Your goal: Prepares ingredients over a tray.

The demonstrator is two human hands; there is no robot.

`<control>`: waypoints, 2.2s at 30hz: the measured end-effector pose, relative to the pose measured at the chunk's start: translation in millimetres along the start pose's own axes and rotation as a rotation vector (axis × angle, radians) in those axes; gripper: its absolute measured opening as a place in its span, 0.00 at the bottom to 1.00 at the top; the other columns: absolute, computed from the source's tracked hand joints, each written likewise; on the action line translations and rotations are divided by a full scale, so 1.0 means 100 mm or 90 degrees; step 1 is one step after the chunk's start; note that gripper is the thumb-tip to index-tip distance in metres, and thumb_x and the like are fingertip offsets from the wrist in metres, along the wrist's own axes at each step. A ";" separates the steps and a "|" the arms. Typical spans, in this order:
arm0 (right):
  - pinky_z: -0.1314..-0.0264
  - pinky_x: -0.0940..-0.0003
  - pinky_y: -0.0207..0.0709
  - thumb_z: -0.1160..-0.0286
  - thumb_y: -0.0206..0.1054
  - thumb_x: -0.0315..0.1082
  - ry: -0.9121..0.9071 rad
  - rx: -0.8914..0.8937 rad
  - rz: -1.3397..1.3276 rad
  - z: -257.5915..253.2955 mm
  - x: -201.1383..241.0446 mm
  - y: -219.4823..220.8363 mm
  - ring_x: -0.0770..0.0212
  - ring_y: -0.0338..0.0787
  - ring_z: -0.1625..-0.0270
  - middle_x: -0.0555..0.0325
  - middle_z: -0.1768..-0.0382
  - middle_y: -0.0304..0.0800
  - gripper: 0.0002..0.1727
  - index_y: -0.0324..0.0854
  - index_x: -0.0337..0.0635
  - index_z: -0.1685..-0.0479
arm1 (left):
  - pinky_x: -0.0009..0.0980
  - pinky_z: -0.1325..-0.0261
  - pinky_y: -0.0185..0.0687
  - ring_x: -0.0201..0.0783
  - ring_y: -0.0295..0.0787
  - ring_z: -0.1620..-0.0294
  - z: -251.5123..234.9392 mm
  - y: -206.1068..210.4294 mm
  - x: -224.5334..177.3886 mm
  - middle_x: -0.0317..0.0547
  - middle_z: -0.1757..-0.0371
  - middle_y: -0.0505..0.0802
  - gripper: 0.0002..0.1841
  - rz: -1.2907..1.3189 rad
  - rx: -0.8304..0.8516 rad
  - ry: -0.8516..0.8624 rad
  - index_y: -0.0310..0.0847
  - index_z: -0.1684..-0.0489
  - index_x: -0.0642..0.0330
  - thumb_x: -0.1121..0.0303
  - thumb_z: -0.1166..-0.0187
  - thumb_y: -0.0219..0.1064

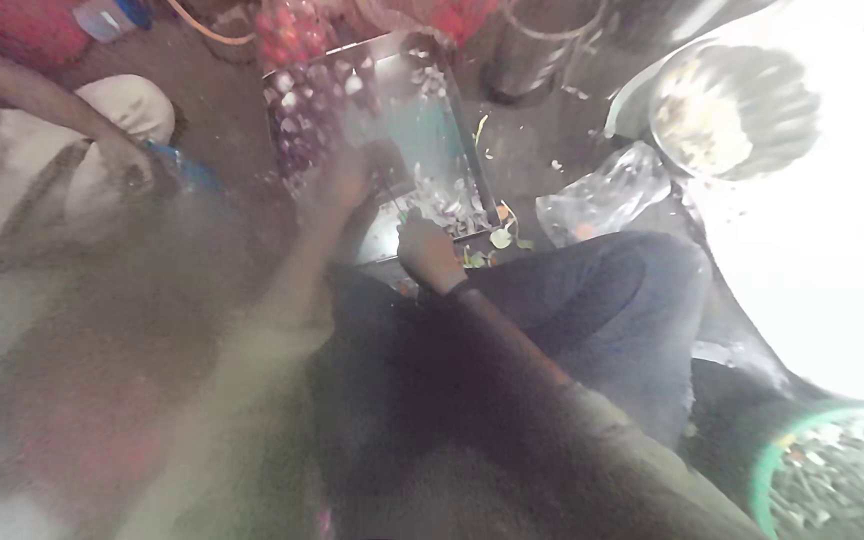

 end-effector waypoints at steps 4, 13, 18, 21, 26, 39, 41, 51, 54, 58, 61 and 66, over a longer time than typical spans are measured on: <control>0.53 0.34 0.85 0.18 0.60 0.38 0.005 0.020 0.012 -0.44 0.22 0.02 0.35 0.93 0.47 0.37 0.49 0.91 0.19 0.78 0.36 0.35 | 0.60 0.30 0.81 0.62 0.88 0.35 -0.05 0.06 0.08 0.64 0.41 0.91 0.17 0.001 -0.016 0.012 0.90 0.47 0.65 0.60 0.23 0.73; 0.55 0.36 0.85 0.14 0.58 0.42 -0.002 0.031 0.031 -0.39 0.23 -0.11 0.38 0.94 0.50 0.39 0.54 0.92 0.19 0.81 0.36 0.40 | 0.61 0.30 0.82 0.64 0.87 0.35 0.00 0.00 0.07 0.66 0.38 0.89 0.14 0.004 -0.011 -0.022 0.91 0.44 0.60 0.64 0.23 0.71; 0.56 0.38 0.86 0.10 0.52 0.45 0.017 0.004 0.062 -0.20 0.10 -0.04 0.38 0.95 0.51 0.40 0.55 0.91 0.22 0.72 0.38 0.29 | 0.62 0.31 0.81 0.62 0.89 0.36 0.01 -0.02 -0.01 0.62 0.43 0.93 0.11 0.001 -0.008 0.012 0.93 0.53 0.60 0.64 0.22 0.70; 0.54 0.36 0.86 0.15 0.58 0.40 0.008 0.003 0.037 -0.34 0.20 0.00 0.37 0.94 0.49 0.38 0.52 0.91 0.19 0.78 0.36 0.37 | 0.62 0.31 0.81 0.62 0.88 0.36 -0.01 0.09 0.09 0.62 0.43 0.92 0.11 0.005 -0.024 0.004 0.93 0.53 0.60 0.64 0.27 0.74; 0.47 0.34 0.87 0.19 0.64 0.39 -0.050 -0.044 -0.004 -0.82 0.37 0.03 0.35 0.92 0.42 0.34 0.39 0.88 0.28 0.70 0.34 0.23 | 0.62 0.30 0.81 0.64 0.87 0.34 0.07 -0.04 0.03 0.66 0.37 0.89 0.15 0.032 0.000 -0.037 0.88 0.45 0.65 0.64 0.21 0.70; 0.63 0.34 0.84 0.11 0.58 0.45 -0.010 -0.008 -0.008 -0.13 0.13 -0.03 0.34 0.93 0.56 0.38 0.59 0.90 0.20 0.75 0.38 0.36 | 0.63 0.31 0.81 0.63 0.89 0.35 0.05 0.04 0.04 0.61 0.41 0.93 0.11 0.022 0.001 -0.017 0.92 0.49 0.60 0.67 0.24 0.71; 0.61 0.36 0.86 0.15 0.60 0.43 -0.028 -0.025 -0.012 -0.25 0.15 0.04 0.36 0.94 0.55 0.38 0.57 0.90 0.20 0.77 0.37 0.37 | 0.61 0.29 0.81 0.62 0.88 0.34 0.02 0.09 0.10 0.61 0.40 0.92 0.11 0.013 -0.006 -0.027 0.93 0.50 0.60 0.67 0.25 0.73; 0.62 0.34 0.87 0.24 0.68 0.41 -0.095 -0.098 -0.076 -0.72 0.17 0.06 0.37 0.93 0.55 0.38 0.50 0.89 0.23 0.77 0.41 0.33 | 0.62 0.35 0.85 0.59 0.91 0.39 0.03 0.03 0.14 0.59 0.44 0.93 0.13 0.058 -0.067 -0.072 0.92 0.49 0.57 0.63 0.25 0.71; 0.62 0.33 0.84 0.13 0.60 0.49 -0.027 -0.019 -0.132 -0.26 0.03 0.06 0.35 0.92 0.59 0.37 0.59 0.90 0.22 0.81 0.38 0.41 | 0.61 0.33 0.83 0.59 0.90 0.38 0.10 0.06 0.14 0.60 0.43 0.93 0.16 0.067 -0.085 -0.059 0.90 0.45 0.60 0.59 0.22 0.71; 0.53 0.35 0.86 0.09 0.55 0.52 -0.004 0.012 -0.133 -0.25 -0.18 0.17 0.38 0.94 0.54 0.40 0.58 0.91 0.25 0.73 0.40 0.30 | 0.64 0.33 0.81 0.63 0.89 0.35 0.13 -0.09 0.17 0.65 0.41 0.92 0.20 0.107 -0.062 -0.191 0.88 0.44 0.65 0.56 0.21 0.71; 0.55 0.36 0.86 0.08 0.55 0.51 -0.003 0.005 -0.156 -0.24 -0.21 0.16 0.38 0.93 0.55 0.40 0.58 0.90 0.24 0.72 0.40 0.30 | 0.65 0.25 0.75 0.63 0.83 0.27 0.16 -0.19 0.31 0.66 0.31 0.87 0.24 0.156 -0.085 -0.229 0.82 0.31 0.65 0.56 0.18 0.66; 0.56 0.33 0.85 0.10 0.57 0.50 0.002 0.025 -0.160 -0.27 -0.11 0.16 0.35 0.93 0.53 0.36 0.55 0.90 0.24 0.73 0.38 0.31 | 0.63 0.24 0.75 0.61 0.84 0.28 0.01 0.05 0.21 0.63 0.32 0.89 0.25 0.199 0.004 0.056 0.83 0.28 0.60 0.71 0.27 0.74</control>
Point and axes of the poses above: each hand's wrist, its own z-axis away from the middle knuckle, its own y-axis out of the palm, x = y × z, the point moved 7 cm from there along -z, towards the middle knuckle
